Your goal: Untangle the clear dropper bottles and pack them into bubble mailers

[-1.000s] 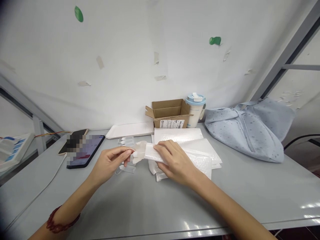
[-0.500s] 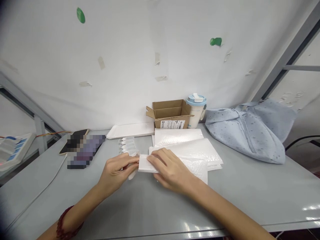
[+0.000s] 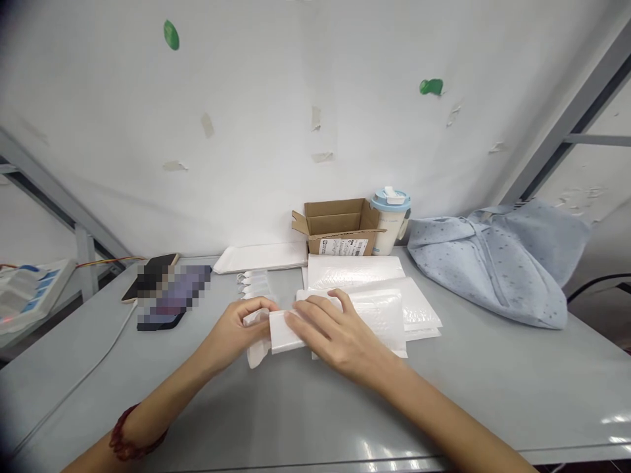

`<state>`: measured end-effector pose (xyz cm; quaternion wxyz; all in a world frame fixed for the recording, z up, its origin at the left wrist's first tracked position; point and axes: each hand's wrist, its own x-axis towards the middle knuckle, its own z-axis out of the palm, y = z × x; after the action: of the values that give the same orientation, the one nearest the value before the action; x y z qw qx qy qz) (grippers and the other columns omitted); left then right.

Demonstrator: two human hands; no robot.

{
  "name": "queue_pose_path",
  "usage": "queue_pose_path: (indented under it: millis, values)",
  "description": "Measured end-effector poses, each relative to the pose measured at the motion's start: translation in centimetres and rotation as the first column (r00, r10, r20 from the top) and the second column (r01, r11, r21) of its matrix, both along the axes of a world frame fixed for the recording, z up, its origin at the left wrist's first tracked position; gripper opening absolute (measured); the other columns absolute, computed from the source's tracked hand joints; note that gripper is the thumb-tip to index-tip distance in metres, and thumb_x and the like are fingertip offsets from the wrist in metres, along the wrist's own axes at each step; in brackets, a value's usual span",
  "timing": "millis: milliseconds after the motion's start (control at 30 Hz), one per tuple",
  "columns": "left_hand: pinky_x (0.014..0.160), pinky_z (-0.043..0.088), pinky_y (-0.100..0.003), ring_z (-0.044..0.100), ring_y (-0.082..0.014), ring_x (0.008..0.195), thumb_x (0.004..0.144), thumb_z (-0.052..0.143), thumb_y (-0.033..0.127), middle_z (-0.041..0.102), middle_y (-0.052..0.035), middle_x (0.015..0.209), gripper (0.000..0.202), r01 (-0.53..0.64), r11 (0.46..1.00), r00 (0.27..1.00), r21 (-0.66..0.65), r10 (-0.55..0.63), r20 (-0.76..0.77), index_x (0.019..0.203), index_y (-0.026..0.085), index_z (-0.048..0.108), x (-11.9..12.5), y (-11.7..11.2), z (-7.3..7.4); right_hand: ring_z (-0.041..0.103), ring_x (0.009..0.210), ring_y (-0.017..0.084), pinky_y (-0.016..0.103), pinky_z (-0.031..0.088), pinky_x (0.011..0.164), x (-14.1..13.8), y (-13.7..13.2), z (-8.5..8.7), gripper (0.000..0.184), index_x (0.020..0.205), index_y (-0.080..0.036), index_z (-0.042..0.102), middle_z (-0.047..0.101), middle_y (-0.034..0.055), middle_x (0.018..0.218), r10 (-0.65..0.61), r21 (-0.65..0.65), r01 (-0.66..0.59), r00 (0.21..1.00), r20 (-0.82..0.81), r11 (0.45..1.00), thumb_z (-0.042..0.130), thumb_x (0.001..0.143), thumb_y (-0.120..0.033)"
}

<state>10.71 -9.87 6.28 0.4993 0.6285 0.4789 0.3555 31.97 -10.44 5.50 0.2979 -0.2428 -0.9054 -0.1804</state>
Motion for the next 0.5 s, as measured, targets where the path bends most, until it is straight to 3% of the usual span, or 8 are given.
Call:
queue_pose_path:
  millis: [200,367,500]
  values:
    - [0.047,0.037,-0.018,0.046,-0.0081,0.049,0.067,0.066,0.023,0.048,0.0069,0.052,0.017,-0.195,0.973,0.964,-0.120,0.213,0.160,0.060,0.016,0.051,0.9,-0.6,-0.9,0.045,0.119,0.025,0.050,0.029,0.095,-0.7,-0.4,-0.6,0.032,0.119,-0.015,0.050,0.056,0.0143,0.123,-0.057,0.127,0.050,0.997,0.047,0.991,0.040,0.090,-0.008]
    - [0.064,0.045,-0.024,0.058,-0.0151,0.070,0.076,0.061,0.033,0.064,-0.0011,0.076,0.018,-0.091,0.977,0.950,-0.191,0.143,0.278,0.082,0.016,0.062,1.1,-0.7,-1.2,0.043,0.122,0.027,0.052,0.026,0.096,-1.1,-0.6,-0.7,0.037,0.123,-0.013,0.048,0.054,0.0164,0.126,-0.153,0.179,0.141,0.987,0.057,0.974,0.040,0.089,-0.006]
    - [0.060,0.045,-0.022,0.058,-0.0134,0.066,0.078,0.060,0.037,0.065,-0.0012,0.072,0.022,-0.048,0.975,0.964,-0.218,0.102,0.245,0.079,0.015,0.063,0.5,-0.4,-0.9,0.043,0.121,0.026,0.052,0.025,0.096,-1.0,-0.4,-0.9,0.039,0.123,-0.016,0.049,0.053,0.0160,0.126,-0.218,0.131,0.209,0.974,0.056,0.969,0.039,0.086,-0.005]
